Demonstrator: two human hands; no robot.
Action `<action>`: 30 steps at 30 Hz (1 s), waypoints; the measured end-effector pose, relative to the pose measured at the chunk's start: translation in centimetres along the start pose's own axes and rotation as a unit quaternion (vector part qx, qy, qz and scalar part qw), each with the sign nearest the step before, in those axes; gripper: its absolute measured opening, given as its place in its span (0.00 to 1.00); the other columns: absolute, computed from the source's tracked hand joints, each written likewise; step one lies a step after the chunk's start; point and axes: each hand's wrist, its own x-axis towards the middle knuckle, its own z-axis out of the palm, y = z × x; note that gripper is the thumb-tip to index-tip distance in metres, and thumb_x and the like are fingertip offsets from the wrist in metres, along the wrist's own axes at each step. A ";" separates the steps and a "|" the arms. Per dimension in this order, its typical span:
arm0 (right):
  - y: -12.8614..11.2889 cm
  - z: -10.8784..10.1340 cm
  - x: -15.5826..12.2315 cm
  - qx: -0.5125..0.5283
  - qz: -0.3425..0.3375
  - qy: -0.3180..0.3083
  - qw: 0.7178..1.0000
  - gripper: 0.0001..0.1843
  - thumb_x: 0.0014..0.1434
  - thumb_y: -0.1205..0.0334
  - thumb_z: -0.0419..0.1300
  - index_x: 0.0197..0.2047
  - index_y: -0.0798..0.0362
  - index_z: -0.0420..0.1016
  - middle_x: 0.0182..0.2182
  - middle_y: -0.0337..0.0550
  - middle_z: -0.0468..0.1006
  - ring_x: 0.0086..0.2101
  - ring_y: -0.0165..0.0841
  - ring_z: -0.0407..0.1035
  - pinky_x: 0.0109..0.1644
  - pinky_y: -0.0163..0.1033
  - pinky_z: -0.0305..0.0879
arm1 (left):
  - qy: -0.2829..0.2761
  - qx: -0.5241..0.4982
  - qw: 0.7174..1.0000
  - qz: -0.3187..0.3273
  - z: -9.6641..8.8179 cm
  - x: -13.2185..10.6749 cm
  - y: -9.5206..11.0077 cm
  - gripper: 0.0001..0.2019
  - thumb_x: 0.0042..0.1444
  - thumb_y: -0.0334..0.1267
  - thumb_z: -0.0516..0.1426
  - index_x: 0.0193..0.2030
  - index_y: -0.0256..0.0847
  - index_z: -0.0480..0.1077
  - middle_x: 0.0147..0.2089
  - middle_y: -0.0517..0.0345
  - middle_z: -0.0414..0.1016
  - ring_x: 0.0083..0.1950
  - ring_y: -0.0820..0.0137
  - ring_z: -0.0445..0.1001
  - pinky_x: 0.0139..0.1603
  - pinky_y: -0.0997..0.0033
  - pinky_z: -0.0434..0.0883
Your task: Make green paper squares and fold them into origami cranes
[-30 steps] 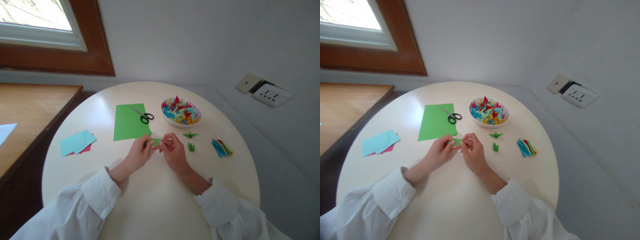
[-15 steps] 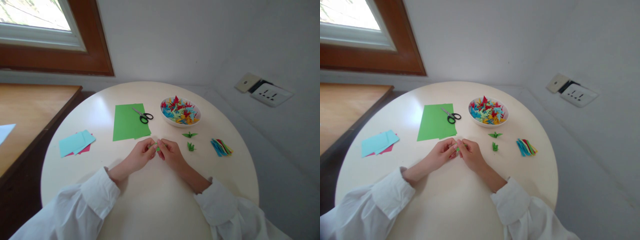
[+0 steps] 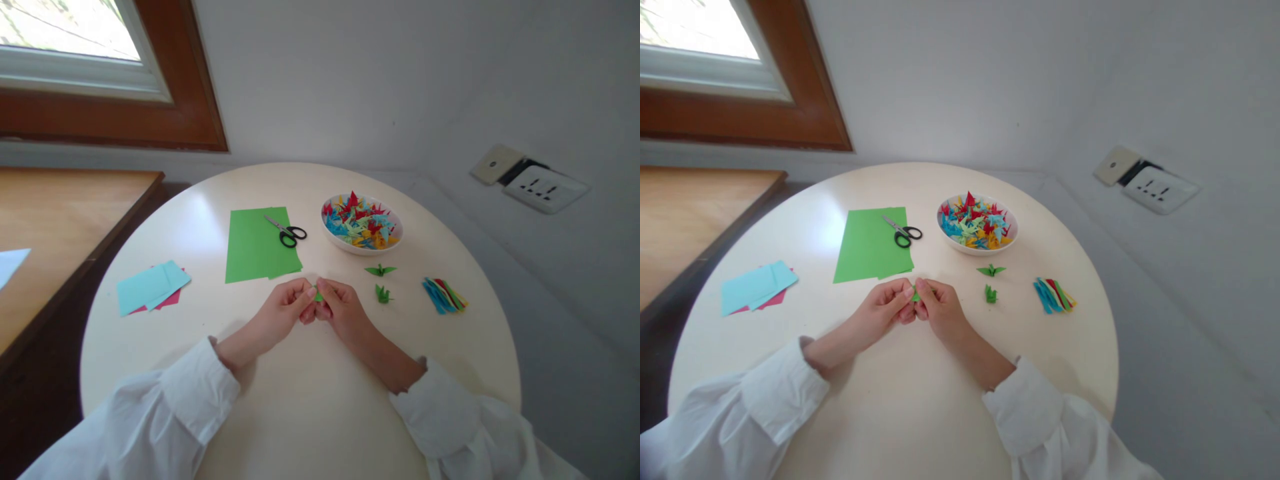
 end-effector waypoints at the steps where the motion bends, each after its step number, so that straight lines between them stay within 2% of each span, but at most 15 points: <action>1: 0.1 0.0 0.0 0.016 0.008 -0.001 1.000 0.27 0.49 0.38 0.57 0.16 0.52 0.57 0.12 0.29 0.55 0.15 0.23 0.50 0.20 0.33 0.51 | -0.005 -0.004 1.000 0.001 0.0 0.0 0.0 0.21 0.55 0.55 0.53 0.24 0.39 0.59 0.20 0.65 0.59 0.23 0.76 0.60 0.25 0.75 0.56; 4: 0.3 -0.1 0.0 0.043 0.029 -0.005 0.999 0.26 0.49 0.39 0.58 0.17 0.51 0.58 0.12 0.29 0.55 0.16 0.24 0.52 0.22 0.34 0.56 | -0.017 0.001 1.000 0.011 -0.1 -0.1 0.1 0.21 0.55 0.55 0.53 0.24 0.39 0.59 0.21 0.63 0.61 0.26 0.74 0.64 0.28 0.74 0.59; 7: 0.1 -0.2 0.0 0.022 0.019 -0.004 1.000 0.26 0.51 0.39 0.57 0.17 0.51 0.58 0.12 0.30 0.56 0.15 0.24 0.52 0.21 0.34 0.55 | -0.019 0.017 1.000 0.017 -0.2 -0.1 0.2 0.21 0.55 0.55 0.53 0.24 0.39 0.60 0.22 0.62 0.63 0.27 0.74 0.65 0.29 0.74 0.61; 11: -0.5 -0.6 0.2 -0.093 -0.048 0.032 0.994 0.27 0.53 0.40 0.55 0.15 0.52 0.57 0.12 0.31 0.56 0.16 0.23 0.50 0.20 0.33 0.48 | 0.030 0.063 0.998 0.005 -0.3 0.2 0.4 0.21 0.53 0.56 0.54 0.22 0.39 0.61 0.18 0.64 0.63 0.22 0.76 0.63 0.25 0.75 0.61; 14: -0.7 -0.8 0.3 -0.140 -0.080 0.056 0.985 0.25 0.54 0.43 0.55 0.16 0.52 0.58 0.12 0.31 0.57 0.16 0.23 0.50 0.20 0.33 0.49 | 0.076 0.068 0.995 -0.015 -0.4 0.4 0.5 0.21 0.51 0.55 0.56 0.23 0.38 0.63 0.15 0.65 0.64 0.18 0.78 0.60 0.22 0.76 0.58; 17: -0.6 -0.9 0.4 -0.130 -0.079 0.062 0.986 0.20 0.54 0.45 0.56 0.21 0.52 0.64 0.12 0.30 0.59 0.15 0.24 0.52 0.19 0.32 0.50 | 0.105 0.028 0.994 -0.024 -0.4 0.6 0.7 0.20 0.48 0.55 0.59 0.26 0.38 0.65 0.15 0.64 0.67 0.17 0.77 0.63 0.21 0.76 0.59; 22: -0.1 -1.0 0.5 -0.103 -0.085 0.066 0.989 0.14 0.53 0.50 0.58 0.27 0.53 0.70 0.14 0.31 0.65 0.16 0.24 0.58 0.19 0.31 0.57 | 0.131 -0.065 0.989 -0.037 -0.3 0.7 0.8 0.20 0.41 0.50 0.65 0.31 0.36 0.67 0.19 0.61 0.72 0.22 0.73 0.71 0.29 0.70 0.69; 26: 0.2 -1.0 0.6 -0.066 -0.092 0.072 0.991 0.10 0.51 0.53 0.60 0.29 0.52 0.72 0.17 0.33 0.70 0.18 0.26 0.64 0.24 0.34 0.65 | 0.127 -0.124 0.984 -0.023 -0.4 0.8 0.7 0.19 0.39 0.47 0.67 0.31 0.36 0.69 0.23 0.58 0.76 0.26 0.70 0.75 0.36 0.66 0.73; 30: 0.2 -1.0 0.7 -0.058 -0.101 0.081 0.990 0.07 0.49 0.57 0.62 0.29 0.52 0.74 0.22 0.37 0.75 0.23 0.29 0.69 0.30 0.36 0.70 | 0.138 -0.133 0.981 -0.013 -0.4 0.8 0.9 0.17 0.38 0.44 0.68 0.31 0.35 0.71 0.26 0.57 0.77 0.29 0.71 0.76 0.40 0.67 0.73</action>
